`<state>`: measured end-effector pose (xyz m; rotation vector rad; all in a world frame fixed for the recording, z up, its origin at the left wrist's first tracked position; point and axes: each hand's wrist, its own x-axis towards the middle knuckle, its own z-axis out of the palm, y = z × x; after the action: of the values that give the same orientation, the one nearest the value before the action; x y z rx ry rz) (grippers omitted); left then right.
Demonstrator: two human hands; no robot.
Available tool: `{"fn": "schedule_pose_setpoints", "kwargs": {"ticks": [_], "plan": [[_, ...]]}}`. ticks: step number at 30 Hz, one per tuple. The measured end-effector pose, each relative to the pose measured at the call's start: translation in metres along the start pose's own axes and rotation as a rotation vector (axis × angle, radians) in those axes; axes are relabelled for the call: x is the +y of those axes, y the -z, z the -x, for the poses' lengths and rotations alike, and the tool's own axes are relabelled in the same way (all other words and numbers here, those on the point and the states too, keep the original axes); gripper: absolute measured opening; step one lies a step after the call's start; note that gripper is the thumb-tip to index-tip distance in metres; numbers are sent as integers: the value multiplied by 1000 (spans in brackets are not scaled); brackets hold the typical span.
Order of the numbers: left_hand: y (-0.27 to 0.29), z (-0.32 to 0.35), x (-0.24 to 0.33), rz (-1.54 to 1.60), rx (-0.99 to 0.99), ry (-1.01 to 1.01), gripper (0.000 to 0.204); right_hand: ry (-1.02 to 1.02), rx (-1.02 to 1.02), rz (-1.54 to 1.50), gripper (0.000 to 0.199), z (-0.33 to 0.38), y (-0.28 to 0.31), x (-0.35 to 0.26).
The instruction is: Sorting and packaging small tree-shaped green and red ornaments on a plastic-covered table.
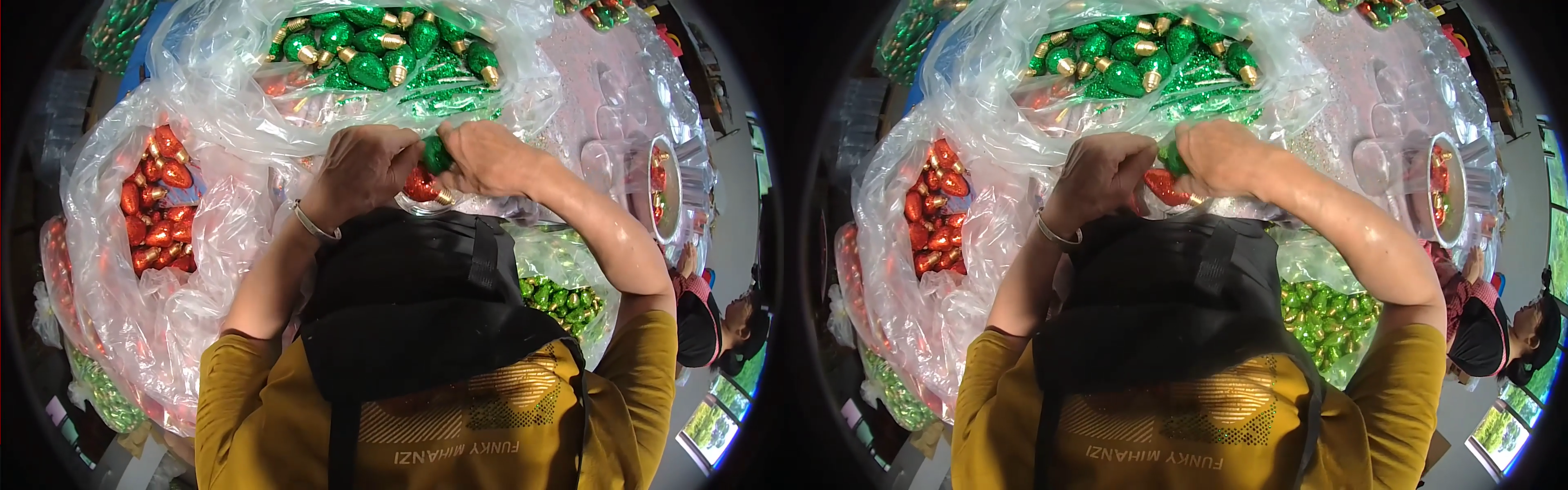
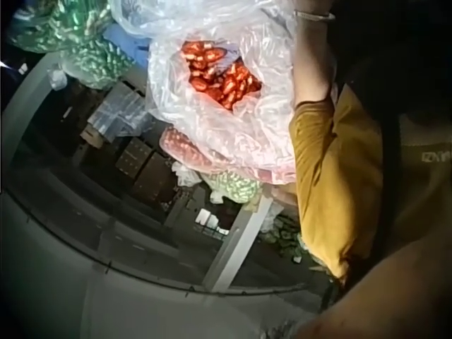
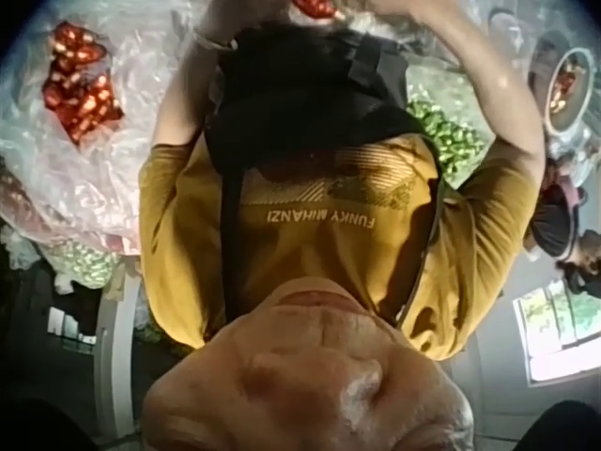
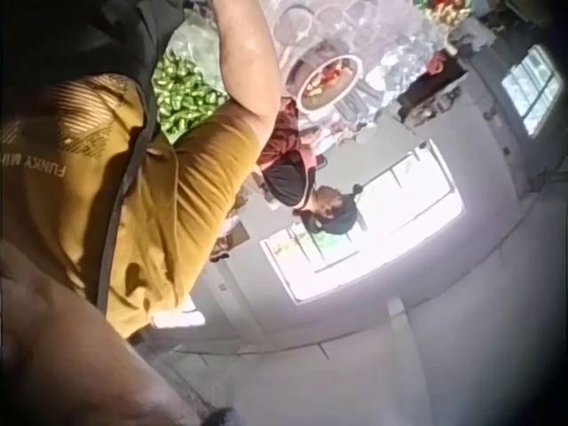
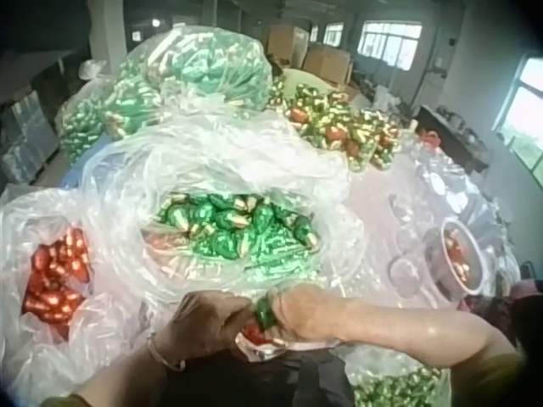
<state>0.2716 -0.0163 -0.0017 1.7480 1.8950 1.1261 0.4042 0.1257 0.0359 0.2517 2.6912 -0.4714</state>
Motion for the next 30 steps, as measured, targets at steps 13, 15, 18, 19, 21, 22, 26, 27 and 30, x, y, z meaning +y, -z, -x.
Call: {"fn": "schedule_pose_setpoints", "kwargs": {"ticks": [13,15,18,19,21,22,26,27,30], "plan": [[-9,-1,6,-106,33,-27,22,-132,-114,-148,40,-12,-13,-8],[-6,-3,6,-80,33,-26,26,-65,184,8,38,-5,-17,-4],[0,-5,7,-58,10,-41,27,-21,338,126,36,-3,-18,-7],[2,-6,7,-47,-2,-49,27,-18,346,164,35,-3,-18,-8],[-2,-6,3,-50,29,-64,27,-14,355,205,33,-5,-20,-7],[-5,-6,2,-50,55,-83,27,54,295,108,31,-9,-25,-1],[-6,-4,2,-66,67,-91,27,243,160,-133,26,-14,-28,6],[-6,-2,3,-74,56,-82,27,301,141,-190,24,-13,-27,4],[-2,-2,7,-92,36,-47,26,326,39,-202,22,-18,-19,1]]}}
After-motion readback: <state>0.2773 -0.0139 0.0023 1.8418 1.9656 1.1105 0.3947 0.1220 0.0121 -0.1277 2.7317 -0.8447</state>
